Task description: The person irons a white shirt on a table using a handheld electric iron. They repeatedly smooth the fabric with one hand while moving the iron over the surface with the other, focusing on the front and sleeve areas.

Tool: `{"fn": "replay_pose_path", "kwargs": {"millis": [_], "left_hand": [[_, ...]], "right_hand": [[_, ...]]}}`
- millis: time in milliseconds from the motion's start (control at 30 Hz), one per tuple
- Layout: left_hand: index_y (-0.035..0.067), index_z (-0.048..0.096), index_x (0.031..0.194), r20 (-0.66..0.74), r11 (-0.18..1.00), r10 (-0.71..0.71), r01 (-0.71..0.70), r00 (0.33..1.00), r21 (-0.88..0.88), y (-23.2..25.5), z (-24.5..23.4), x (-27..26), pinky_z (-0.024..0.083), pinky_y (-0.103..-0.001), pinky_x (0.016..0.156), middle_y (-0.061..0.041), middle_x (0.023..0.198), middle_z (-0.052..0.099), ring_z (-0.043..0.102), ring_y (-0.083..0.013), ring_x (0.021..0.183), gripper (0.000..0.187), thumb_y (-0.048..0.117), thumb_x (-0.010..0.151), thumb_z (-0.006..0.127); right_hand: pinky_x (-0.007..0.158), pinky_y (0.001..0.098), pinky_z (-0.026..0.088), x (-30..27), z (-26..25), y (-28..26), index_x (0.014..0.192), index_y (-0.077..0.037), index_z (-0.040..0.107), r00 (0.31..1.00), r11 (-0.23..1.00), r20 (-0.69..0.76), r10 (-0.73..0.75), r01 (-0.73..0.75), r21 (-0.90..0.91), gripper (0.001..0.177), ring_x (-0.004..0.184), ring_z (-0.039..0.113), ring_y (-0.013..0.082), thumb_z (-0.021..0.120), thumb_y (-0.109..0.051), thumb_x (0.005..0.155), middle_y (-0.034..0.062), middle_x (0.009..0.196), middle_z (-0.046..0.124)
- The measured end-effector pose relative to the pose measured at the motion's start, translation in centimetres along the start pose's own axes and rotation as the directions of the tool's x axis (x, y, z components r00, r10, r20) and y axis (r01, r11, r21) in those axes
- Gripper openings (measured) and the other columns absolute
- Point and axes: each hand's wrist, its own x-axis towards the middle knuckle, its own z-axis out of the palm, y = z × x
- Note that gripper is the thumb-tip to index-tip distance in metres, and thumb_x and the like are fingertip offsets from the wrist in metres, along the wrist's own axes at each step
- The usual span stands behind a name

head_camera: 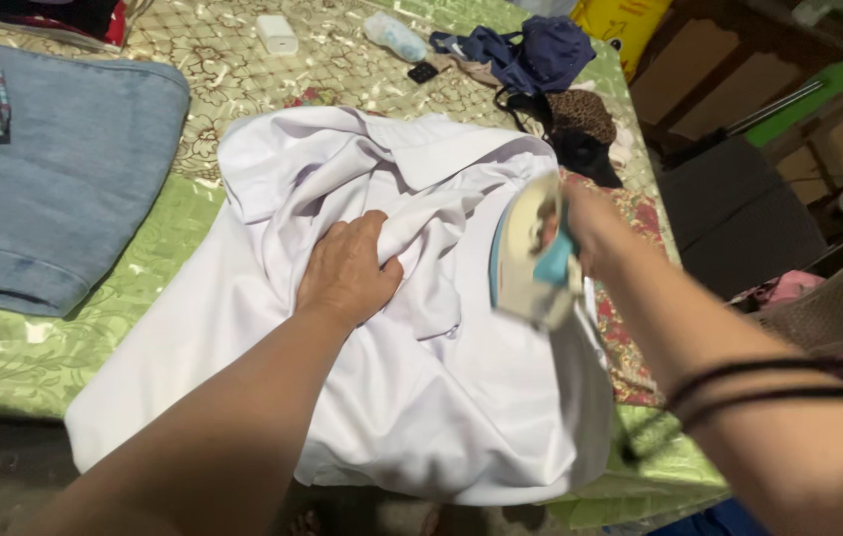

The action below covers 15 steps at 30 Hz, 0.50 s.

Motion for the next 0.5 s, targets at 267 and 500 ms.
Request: {"fn": "replay_pose_path", "kwargs": {"millis": [267,500], "left_hand": [[0.01,0.056,0.129,0.012,0.999,-0.043,0.042,0.999,0.014,0.4,-0.4,0.0,0.045,-0.047,0.101,-0.015,0.119,0.064,0.056,-0.0344,0.117,0.052,0.027,0.083,0.071],[0.009,0.056,0.128,-0.023,0.999,0.025,-0.024,0.999,0.023,0.0,0.1,0.2,0.045,-0.047,0.099,-0.013,0.118,0.065,0.057,-0.0341,0.112,0.051,0.025,0.083,0.07]], "right_hand": [[0.059,0.0433,0.062,-1.5,0.0,-1.0,0.092,0.001,0.061,0.999,0.996,-0.035,0.037,-0.04,-0.086,0.04,0.043,0.052,0.0165,0.04,-0.03,0.106,0.0029,0.054,0.048],[0.048,0.0366,0.05,-15.5,-2.3,4.3,0.099,-0.01,0.053,0.973,0.966,-0.011,0.231,-0.228,0.118,0.026,0.042,0.047,0.0154,0.044,-0.034,0.103,0.0006,0.057,0.049]]}}
